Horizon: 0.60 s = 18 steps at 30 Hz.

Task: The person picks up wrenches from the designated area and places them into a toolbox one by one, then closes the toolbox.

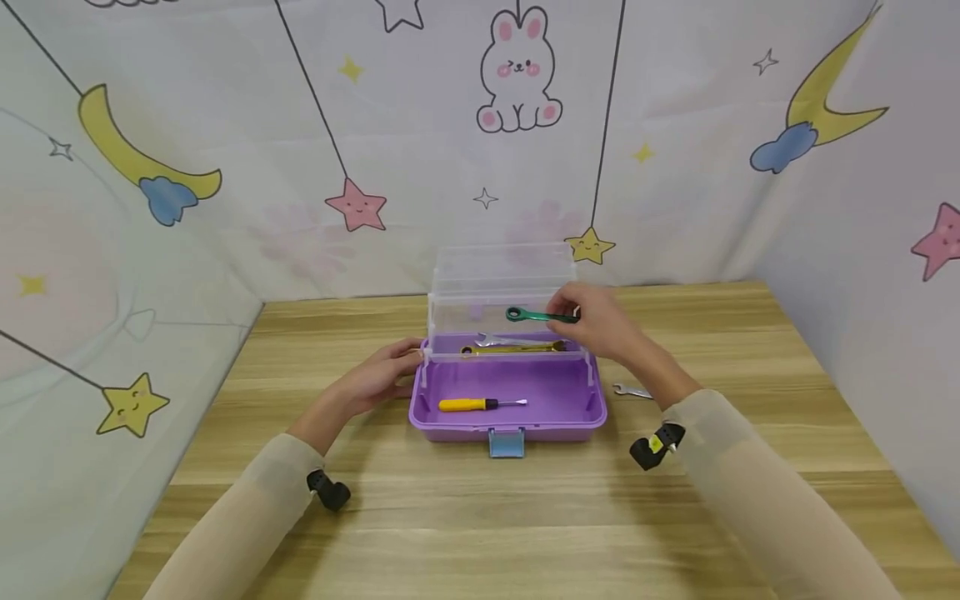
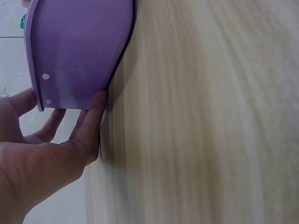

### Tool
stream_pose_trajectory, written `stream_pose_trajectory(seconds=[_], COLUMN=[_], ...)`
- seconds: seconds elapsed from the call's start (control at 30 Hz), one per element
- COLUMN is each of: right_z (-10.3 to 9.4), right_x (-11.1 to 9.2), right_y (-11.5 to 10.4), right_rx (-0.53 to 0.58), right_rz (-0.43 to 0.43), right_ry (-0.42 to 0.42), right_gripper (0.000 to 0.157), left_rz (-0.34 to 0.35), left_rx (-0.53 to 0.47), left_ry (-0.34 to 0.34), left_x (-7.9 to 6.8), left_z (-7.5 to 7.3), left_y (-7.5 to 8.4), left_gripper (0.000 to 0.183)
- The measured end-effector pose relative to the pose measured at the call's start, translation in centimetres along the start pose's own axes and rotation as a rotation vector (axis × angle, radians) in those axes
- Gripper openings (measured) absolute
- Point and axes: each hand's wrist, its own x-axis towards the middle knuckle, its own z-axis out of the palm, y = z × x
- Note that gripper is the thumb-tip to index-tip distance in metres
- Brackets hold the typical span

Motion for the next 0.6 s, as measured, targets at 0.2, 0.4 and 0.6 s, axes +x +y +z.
stream_pose_trajectory(seconds=[0.2, 0.4, 0.6], right_z=[0.9, 2.0, 2.9], right_x=[0.6, 1.3, 2.0], right_y=[-1.2, -2.1, -2.6], right_rx=[0.001, 0.013, 0.03], right_rz=[-0.035, -0.064, -0.106], right_ry=[-0.011, -0.009, -0.013], right_gripper=[0.012, 0.013, 0.014], left_rz=[0.006, 0.006, 0.009], left_rx=[0.005, 0.006, 0.008], left_ry=[0.003, 0.004, 0.005], left_x=[-0.2, -0.1, 0.0], left_z=[0.0, 0.0, 0.0], left_y=[0.1, 0.0, -0.1], left_gripper=[0.046, 0.046, 0.044])
